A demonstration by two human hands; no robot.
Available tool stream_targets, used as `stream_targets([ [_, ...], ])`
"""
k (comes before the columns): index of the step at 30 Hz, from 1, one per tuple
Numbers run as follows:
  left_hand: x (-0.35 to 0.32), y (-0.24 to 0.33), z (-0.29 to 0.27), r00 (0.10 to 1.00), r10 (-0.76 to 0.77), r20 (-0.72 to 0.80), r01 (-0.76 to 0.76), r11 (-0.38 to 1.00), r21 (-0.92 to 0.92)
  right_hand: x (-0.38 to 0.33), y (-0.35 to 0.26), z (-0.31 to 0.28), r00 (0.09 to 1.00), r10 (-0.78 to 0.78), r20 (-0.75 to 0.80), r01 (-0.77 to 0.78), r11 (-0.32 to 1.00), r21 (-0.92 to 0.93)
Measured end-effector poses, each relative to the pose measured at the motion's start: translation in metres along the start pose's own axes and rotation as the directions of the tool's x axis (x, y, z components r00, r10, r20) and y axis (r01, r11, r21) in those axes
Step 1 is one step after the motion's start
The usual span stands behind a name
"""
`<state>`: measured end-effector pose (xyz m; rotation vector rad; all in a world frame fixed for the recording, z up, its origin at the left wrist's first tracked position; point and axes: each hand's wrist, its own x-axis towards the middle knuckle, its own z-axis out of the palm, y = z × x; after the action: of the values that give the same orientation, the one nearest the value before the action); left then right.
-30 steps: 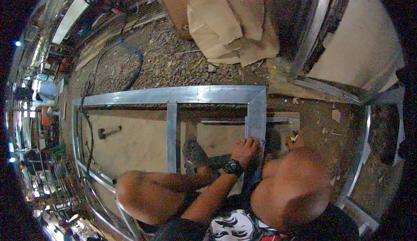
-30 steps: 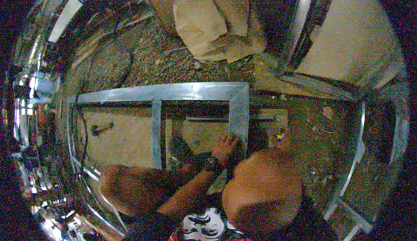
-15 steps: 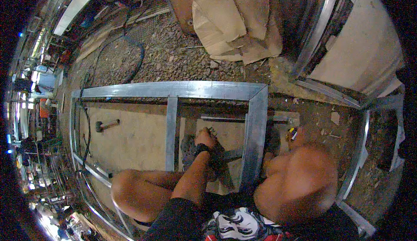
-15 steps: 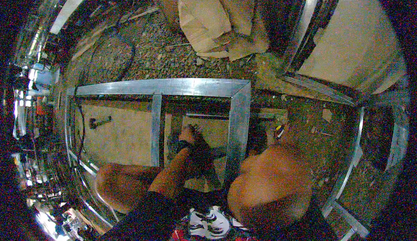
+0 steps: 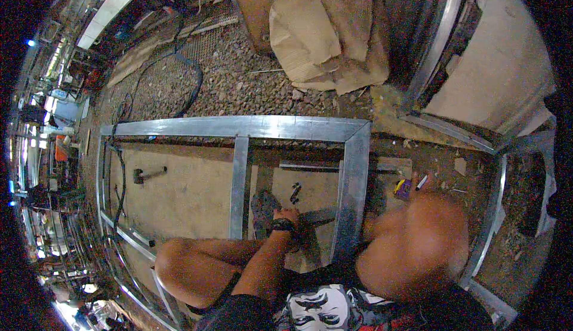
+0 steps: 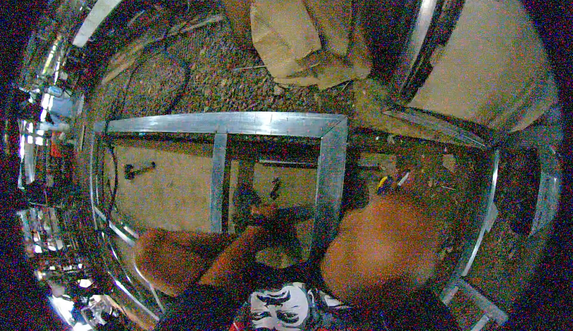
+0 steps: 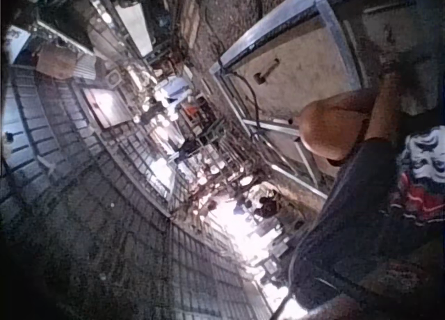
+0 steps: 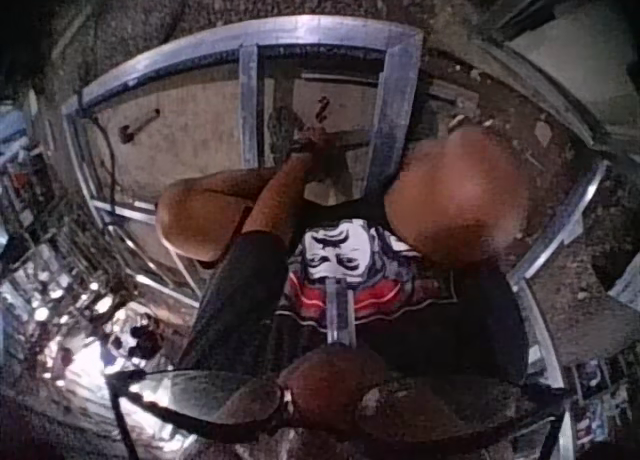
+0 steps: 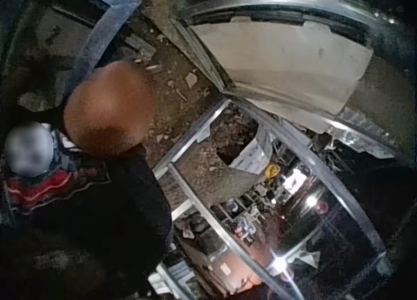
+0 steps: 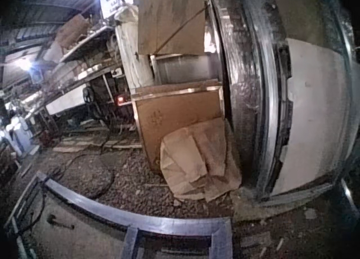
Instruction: The person measures and marks a metal frame using a tape measure, marker, and square tool. They repeatedly measure distances, mark points, and draw lines on the frame to prepare for cutting or assembly.
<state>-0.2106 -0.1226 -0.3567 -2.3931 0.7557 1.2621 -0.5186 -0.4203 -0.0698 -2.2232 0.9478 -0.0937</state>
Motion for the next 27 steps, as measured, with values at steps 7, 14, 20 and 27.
stream_targets([
  [7, -0.028, 0.002, -0.12, 0.993, 0.113, 0.031, -0.115, 0.991, 0.068, 0.05, 0.01, -0.018, 0.994, -0.055, -0.09, 0.057, 0.998, 0.019],
  [14, -0.107, -0.011, -0.225, 0.965, 0.26, 0.037, -0.263, 0.952, 0.158, 0.118, -0.024, -0.064, 0.903, -0.183, -0.389, 0.246, 0.962, 0.119],
  [20, -0.199, -0.036, -0.366, 0.839, 0.423, -0.342, -0.434, 0.9, 0.049, 0.177, -0.135, -0.15, 0.665, -0.421, -0.617, 0.577, 0.814, 0.066],
  [27, -0.213, -0.045, -0.424, 0.74, 0.163, -0.652, -0.642, 0.46, -0.613, 0.24, -0.208, -0.103, 0.616, -0.78, 0.111, 0.788, 0.613, -0.06],
])
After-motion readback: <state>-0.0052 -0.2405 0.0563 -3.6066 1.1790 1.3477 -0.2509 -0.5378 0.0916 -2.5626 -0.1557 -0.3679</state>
